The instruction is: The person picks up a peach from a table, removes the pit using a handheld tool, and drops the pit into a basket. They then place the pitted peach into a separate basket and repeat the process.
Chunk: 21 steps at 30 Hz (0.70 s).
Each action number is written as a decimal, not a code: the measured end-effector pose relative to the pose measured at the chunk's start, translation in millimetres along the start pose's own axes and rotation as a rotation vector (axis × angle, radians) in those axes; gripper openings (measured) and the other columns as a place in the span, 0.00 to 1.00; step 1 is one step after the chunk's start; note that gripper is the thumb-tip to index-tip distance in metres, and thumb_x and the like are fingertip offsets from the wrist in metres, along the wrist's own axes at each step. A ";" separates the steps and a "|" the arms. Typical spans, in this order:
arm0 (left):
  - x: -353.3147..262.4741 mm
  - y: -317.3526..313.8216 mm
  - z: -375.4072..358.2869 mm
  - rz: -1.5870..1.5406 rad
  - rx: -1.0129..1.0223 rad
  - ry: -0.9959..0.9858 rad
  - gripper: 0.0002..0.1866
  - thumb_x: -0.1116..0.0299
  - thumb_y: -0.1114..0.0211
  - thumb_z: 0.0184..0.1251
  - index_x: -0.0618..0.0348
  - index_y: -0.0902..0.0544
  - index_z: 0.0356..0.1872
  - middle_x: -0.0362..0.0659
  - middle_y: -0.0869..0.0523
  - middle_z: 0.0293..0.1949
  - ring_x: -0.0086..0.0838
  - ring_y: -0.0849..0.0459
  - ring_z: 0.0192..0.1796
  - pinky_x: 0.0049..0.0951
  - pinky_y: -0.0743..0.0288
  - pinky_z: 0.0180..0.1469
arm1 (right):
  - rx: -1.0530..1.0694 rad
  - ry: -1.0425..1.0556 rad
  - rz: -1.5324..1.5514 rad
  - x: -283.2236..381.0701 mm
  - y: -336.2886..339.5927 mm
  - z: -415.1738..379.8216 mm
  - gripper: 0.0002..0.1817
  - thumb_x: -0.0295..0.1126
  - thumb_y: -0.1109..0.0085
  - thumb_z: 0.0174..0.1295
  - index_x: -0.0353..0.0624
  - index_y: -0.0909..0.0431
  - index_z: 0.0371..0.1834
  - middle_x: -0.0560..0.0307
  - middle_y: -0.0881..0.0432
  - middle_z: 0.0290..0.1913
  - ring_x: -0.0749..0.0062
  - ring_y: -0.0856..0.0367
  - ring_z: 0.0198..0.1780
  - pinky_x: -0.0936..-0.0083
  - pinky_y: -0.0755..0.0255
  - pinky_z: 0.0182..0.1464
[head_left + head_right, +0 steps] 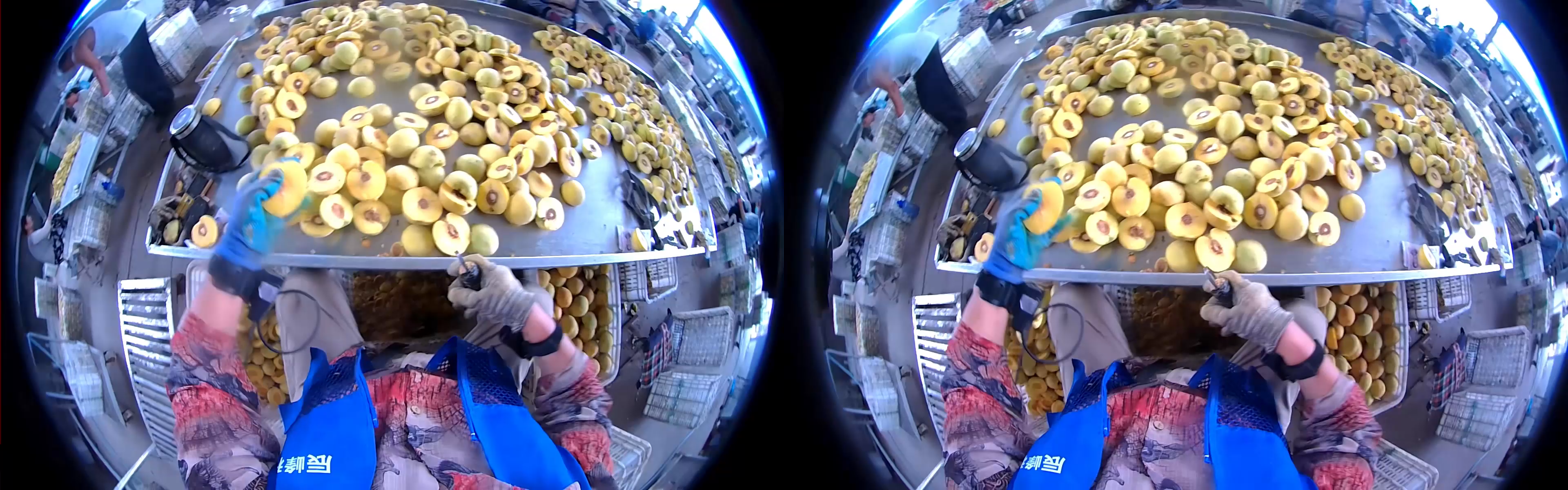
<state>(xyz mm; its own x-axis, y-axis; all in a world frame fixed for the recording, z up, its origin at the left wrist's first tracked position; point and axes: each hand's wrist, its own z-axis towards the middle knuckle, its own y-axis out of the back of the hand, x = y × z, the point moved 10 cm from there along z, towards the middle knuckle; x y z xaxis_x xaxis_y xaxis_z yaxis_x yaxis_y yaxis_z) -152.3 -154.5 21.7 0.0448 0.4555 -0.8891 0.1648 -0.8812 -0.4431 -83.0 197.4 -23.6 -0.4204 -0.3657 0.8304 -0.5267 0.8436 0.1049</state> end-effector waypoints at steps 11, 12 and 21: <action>73.7 -61.9 -59.9 -0.031 0.001 0.155 0.26 0.48 0.54 0.73 0.63 0.24 0.52 0.44 0.20 0.47 0.28 0.20 0.47 0.30 0.24 0.52 | -0.166 0.361 -0.147 67.5 -77.5 66.3 0.31 0.46 0.32 0.47 0.40 0.30 0.51 0.43 0.19 0.36 0.54 0.18 0.38 0.65 0.25 0.42; 81.6 -67.0 -56.3 0.015 0.042 0.151 0.29 0.46 0.55 0.72 0.63 0.25 0.54 0.45 0.20 0.48 0.30 0.20 0.48 0.32 0.25 0.53 | -0.176 0.346 -0.121 66.5 -76.6 70.8 0.31 0.45 0.31 0.47 0.40 0.30 0.51 0.42 0.19 0.37 0.53 0.18 0.39 0.64 0.25 0.43; 104.8 -75.9 -51.4 -0.095 -0.052 -0.003 0.28 0.49 0.64 0.76 0.65 0.24 0.51 0.45 0.20 0.48 0.28 0.21 0.49 0.31 0.27 0.54 | -0.285 0.397 -0.339 63.2 -78.0 74.0 0.32 0.42 0.33 0.51 0.48 0.36 0.58 0.42 0.19 0.40 0.49 0.18 0.40 0.61 0.25 0.42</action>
<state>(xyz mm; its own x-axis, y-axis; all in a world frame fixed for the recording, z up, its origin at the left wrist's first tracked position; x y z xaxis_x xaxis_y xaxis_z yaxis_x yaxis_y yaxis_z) -109.5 -33.4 -31.9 0.0238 0.5361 -0.8438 0.2191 -0.8263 -0.5188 -123.2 79.4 -19.8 0.0738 -0.5043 0.8604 -0.3412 0.7979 0.4969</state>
